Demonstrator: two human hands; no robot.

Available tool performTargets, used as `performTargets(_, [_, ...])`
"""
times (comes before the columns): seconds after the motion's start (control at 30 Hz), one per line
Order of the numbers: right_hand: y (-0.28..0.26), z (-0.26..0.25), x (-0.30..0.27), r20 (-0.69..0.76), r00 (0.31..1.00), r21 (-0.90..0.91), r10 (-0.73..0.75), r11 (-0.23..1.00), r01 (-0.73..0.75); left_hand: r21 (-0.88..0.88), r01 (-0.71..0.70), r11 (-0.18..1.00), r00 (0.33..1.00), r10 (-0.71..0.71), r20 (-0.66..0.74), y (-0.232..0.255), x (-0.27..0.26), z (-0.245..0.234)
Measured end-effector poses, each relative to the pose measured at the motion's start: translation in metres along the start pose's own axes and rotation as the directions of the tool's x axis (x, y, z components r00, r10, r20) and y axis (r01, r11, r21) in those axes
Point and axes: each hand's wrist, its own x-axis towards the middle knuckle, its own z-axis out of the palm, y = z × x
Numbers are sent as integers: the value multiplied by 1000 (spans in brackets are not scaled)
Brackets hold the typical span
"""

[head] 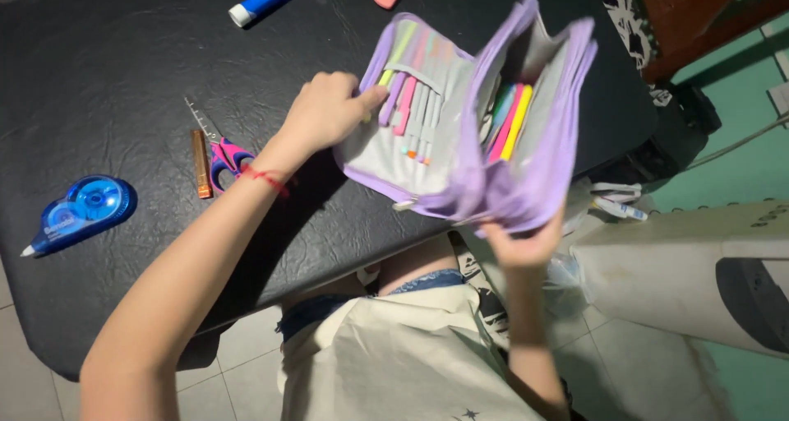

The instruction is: A person organizes various stationery items including pens, markers, and glue into a multi-compartment pencil case.

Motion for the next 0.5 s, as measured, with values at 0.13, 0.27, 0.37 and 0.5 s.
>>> performTargets(0.13, [69,-42,40,-78,994,-226,78,970,-93,-328,77,942,980,-11,200,9,-33,15])
performTargets(0.27, [174,-79,86,-114,991,-440,-67,898,10,-609,233,758,915,41,402,52,-68,33])
performTargets(0.37, [190,-82,130,-21,998,-253,-62,966,54,-690,289,663,888,84,452,74,-80,56])
performTargets(0.5, [196,-81,169,35,994,-235,-99,966,105,-765,363,532,870,100,482,95,-90,82])
